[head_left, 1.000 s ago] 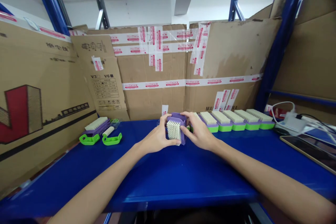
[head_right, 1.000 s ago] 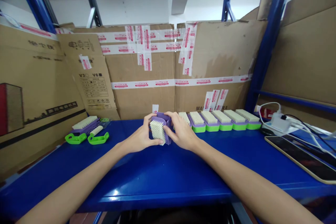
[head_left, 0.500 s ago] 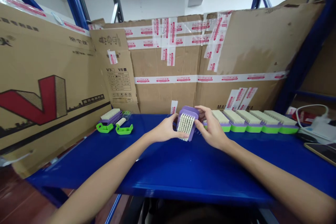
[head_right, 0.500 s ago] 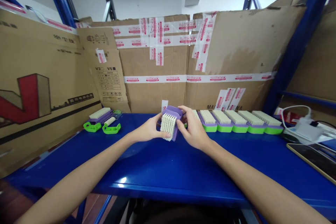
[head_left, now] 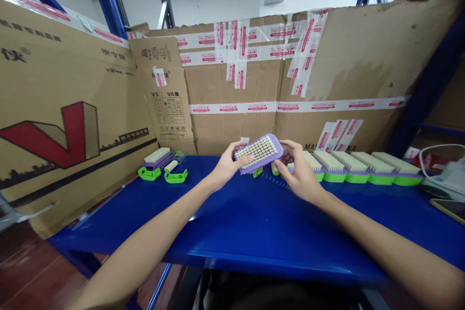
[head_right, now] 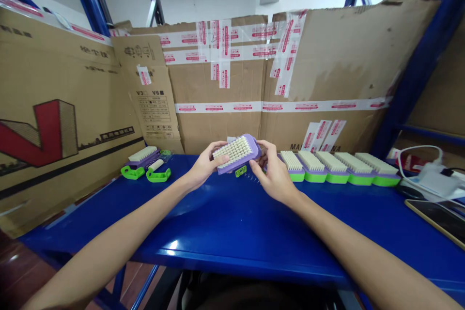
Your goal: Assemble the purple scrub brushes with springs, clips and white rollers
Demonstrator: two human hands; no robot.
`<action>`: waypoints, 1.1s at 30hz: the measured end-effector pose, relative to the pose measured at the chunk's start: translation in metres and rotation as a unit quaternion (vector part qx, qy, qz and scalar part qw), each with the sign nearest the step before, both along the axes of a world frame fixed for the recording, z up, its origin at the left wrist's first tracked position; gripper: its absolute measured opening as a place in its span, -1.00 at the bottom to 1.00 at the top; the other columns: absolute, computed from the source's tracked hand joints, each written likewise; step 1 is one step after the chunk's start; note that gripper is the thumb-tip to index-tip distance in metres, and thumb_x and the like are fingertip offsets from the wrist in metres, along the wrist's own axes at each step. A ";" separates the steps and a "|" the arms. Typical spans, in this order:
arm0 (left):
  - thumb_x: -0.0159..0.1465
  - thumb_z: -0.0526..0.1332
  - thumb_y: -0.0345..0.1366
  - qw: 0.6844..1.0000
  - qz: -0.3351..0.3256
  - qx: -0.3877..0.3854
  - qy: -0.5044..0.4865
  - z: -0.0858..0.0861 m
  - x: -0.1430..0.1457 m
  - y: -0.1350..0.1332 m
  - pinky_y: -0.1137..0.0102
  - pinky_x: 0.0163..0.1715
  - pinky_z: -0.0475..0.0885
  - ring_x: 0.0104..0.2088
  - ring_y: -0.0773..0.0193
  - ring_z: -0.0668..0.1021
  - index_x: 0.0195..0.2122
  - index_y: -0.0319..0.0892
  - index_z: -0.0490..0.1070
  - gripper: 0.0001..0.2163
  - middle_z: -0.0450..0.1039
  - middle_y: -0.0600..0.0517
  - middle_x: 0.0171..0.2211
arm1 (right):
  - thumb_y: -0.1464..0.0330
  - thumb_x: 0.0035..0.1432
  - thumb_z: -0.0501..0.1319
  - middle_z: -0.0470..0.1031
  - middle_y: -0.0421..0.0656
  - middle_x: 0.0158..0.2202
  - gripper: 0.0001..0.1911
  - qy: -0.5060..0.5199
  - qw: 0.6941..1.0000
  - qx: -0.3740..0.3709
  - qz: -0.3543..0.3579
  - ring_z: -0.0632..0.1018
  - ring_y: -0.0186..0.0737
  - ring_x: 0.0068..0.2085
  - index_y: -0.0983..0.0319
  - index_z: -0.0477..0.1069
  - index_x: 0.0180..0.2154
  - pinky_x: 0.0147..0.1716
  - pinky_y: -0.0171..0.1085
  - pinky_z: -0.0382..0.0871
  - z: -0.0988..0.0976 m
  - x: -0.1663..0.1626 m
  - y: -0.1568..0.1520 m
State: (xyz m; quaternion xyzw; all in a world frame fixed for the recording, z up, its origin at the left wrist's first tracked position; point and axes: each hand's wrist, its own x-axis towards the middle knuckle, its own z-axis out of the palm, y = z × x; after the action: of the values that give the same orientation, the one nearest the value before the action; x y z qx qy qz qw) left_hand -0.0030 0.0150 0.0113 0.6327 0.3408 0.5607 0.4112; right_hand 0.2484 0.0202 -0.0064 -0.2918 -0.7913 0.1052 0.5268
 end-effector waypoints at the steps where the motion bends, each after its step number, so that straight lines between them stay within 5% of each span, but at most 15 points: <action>1: 0.19 0.54 -0.02 1.000 -0.006 -0.017 -0.023 0.000 0.001 0.000 0.04 -0.03 0.66 0.05 -0.03 0.63 0.19 -0.14 0.37 -0.36 0.48 -0.21 0.18 | 0.13 0.51 0.17 0.53 -0.03 -0.10 -0.46 -0.007 1.000 0.001 0.001 0.58 -0.06 -0.21 0.14 0.12 0.36 -0.18 -0.01 0.55 0.000 0.000 -0.001; 5: 0.19 0.53 0.02 0.995 -0.019 -0.052 -0.079 0.002 0.002 -0.003 0.17 -0.35 0.73 -0.18 0.12 0.67 0.14 -0.14 0.36 -0.38 0.52 -0.16 0.07 | 0.17 0.54 0.10 0.53 -0.09 -0.20 -0.64 -0.050 0.999 0.015 -0.007 0.59 -0.06 -0.23 0.16 0.25 0.23 -0.22 -0.05 0.52 0.002 -0.001 -0.002; 11: 0.19 0.50 0.12 0.997 -0.013 -0.049 -0.055 0.000 0.005 -0.003 0.27 -0.48 0.69 -0.41 0.26 0.61 0.04 -0.21 0.43 -0.41 0.55 -0.04 -0.24 | 0.19 0.57 0.03 0.58 -0.06 -0.14 -0.76 -0.074 0.996 0.042 -0.029 0.61 -0.02 -0.16 0.12 0.33 0.11 -0.15 -0.03 0.49 0.003 0.001 0.001; 21: 0.24 0.43 0.17 0.997 0.005 -0.065 -0.039 0.000 0.006 -0.005 0.34 -0.52 0.64 -0.42 0.24 0.61 -0.03 -0.19 0.47 -0.46 0.55 -0.03 -0.28 | 0.22 0.57 0.04 0.57 -0.07 -0.16 -0.80 -0.079 0.996 0.046 -0.022 0.59 -0.05 -0.17 0.13 0.37 0.01 -0.13 -0.06 0.46 0.004 0.000 0.000; 33: 0.23 0.43 0.09 0.977 0.158 -0.109 -0.087 0.001 -0.001 0.005 0.51 -0.61 0.43 -0.49 0.33 0.49 -0.26 -0.19 0.48 -0.59 0.41 0.07 -0.42 | 0.25 0.56 0.07 0.55 -0.11 -0.16 -0.78 -0.200 0.975 -0.020 0.093 0.57 -0.10 -0.22 0.12 0.30 0.14 -0.20 -0.12 0.45 -0.008 -0.003 0.003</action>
State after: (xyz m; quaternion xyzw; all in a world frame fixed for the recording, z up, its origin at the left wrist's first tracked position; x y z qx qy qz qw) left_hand -0.0038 0.0196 0.0122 0.4707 0.4584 0.6313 0.4122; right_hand 0.2454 0.0235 -0.0139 -0.2424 -0.9022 0.1094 0.3395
